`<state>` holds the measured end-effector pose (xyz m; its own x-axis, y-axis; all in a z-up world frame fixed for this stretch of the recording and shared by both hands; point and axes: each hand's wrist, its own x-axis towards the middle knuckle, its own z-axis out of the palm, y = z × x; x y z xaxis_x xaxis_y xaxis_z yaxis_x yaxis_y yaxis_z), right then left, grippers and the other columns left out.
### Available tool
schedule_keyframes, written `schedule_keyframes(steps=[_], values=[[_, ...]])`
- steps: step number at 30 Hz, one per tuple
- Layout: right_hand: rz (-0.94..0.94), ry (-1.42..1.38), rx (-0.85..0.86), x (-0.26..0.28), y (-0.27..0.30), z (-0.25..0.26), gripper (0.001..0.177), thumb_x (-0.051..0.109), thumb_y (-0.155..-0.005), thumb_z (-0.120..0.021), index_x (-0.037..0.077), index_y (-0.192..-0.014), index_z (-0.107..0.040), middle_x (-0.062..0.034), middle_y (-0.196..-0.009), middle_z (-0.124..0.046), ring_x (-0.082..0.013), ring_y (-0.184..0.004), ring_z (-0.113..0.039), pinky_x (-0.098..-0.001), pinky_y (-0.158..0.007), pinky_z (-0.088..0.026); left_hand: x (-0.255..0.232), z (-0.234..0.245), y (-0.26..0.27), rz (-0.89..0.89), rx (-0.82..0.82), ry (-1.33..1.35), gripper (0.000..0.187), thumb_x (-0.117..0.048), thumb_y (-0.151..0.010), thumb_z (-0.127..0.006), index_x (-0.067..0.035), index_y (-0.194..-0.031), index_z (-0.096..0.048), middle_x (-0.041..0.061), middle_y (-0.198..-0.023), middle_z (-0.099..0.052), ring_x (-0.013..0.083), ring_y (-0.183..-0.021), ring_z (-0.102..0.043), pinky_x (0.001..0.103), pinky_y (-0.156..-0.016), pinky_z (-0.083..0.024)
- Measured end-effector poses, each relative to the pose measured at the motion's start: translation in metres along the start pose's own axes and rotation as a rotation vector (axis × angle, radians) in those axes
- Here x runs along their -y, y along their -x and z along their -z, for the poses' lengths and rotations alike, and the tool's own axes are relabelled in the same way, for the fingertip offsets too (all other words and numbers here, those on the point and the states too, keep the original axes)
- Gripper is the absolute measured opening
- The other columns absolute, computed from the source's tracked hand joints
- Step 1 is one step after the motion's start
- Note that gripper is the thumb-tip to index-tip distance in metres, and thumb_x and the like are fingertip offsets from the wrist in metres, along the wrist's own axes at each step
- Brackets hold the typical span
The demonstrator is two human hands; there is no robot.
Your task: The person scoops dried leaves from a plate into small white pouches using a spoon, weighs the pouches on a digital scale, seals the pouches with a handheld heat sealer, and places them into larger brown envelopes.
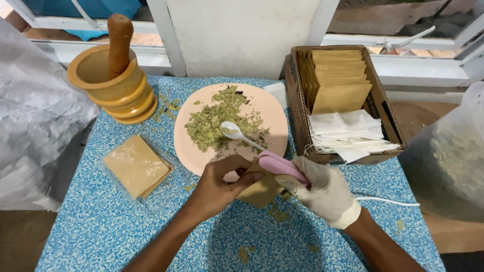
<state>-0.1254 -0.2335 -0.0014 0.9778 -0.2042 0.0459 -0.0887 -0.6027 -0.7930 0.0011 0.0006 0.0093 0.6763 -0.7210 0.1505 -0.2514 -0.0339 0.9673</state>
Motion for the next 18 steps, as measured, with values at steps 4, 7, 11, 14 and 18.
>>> schedule_keyframes(steps=[4, 7, 11, 14, 18], values=[[-0.014, -0.099, -0.121, 0.008, 0.002, -0.008, 0.027, 0.034, -0.091, -0.088, 0.009, -0.099, -0.081, -0.0053, -0.074, -0.072, -0.0167, -0.069, -0.065, -0.0322, -0.067, -0.057, 0.001, 0.000, -0.002, -0.040, -0.012, -0.063, 0.016, -0.023, -0.099, -0.081, -0.008, -0.104, -0.083, 0.008, -0.087, -0.079, 0.0210, -0.087, -0.075, 0.036, -0.078, -0.061], [-0.040, -0.011, -0.171, 0.013, -0.003, -0.011, 0.030, 0.039, -0.089, -0.091, 0.011, -0.088, -0.082, -0.0162, -0.059, -0.067, -0.0272, -0.055, -0.065, -0.0386, -0.059, -0.058, 0.006, 0.000, -0.005, -0.139, -0.044, -0.108, 0.016, -0.019, -0.099, -0.083, -0.003, -0.099, -0.082, 0.013, -0.078, -0.076, 0.0241, -0.082, -0.074, 0.042, -0.080, -0.061], [-0.074, -0.197, -0.165, 0.035, 0.002, -0.010, 0.027, 0.034, -0.089, -0.091, 0.009, -0.086, -0.083, -0.0098, -0.060, -0.076, -0.0204, -0.059, -0.074, -0.0336, -0.061, -0.060, 0.001, 0.000, 0.000, -0.146, -0.044, -0.099, 0.014, -0.017, -0.100, -0.082, -0.003, -0.098, -0.082, 0.012, -0.078, -0.075, 0.0232, -0.083, -0.073, 0.042, -0.082, -0.061], [-0.082, -0.172, -0.191, 0.024, 0.006, -0.009, 0.023, 0.032, -0.088, -0.092, 0.010, -0.087, -0.084, -0.0127, -0.061, -0.071, -0.0229, -0.061, -0.068, -0.0379, -0.062, -0.059, 0.006, -0.004, 0.001, -0.189, -0.068, -0.091, 0.014, -0.013, -0.100, -0.083, -0.001, -0.095, -0.077, 0.013, -0.077, -0.071, 0.0249, -0.082, -0.072, 0.042, -0.081, -0.060], [-0.065, -0.132, -0.208, 0.019, 0.004, -0.009, 0.023, 0.034, -0.087, -0.092, 0.013, -0.088, -0.083, -0.0109, -0.063, -0.069, -0.0199, -0.063, -0.067, -0.0381, -0.062, -0.058, 0.003, -0.004, 0.002, -0.201, -0.071, -0.088, 0.017, -0.017, -0.103, -0.080, -0.003, -0.094, -0.076, 0.012, -0.078, -0.070, 0.0242, -0.083, -0.070, 0.041, -0.080, -0.059]])
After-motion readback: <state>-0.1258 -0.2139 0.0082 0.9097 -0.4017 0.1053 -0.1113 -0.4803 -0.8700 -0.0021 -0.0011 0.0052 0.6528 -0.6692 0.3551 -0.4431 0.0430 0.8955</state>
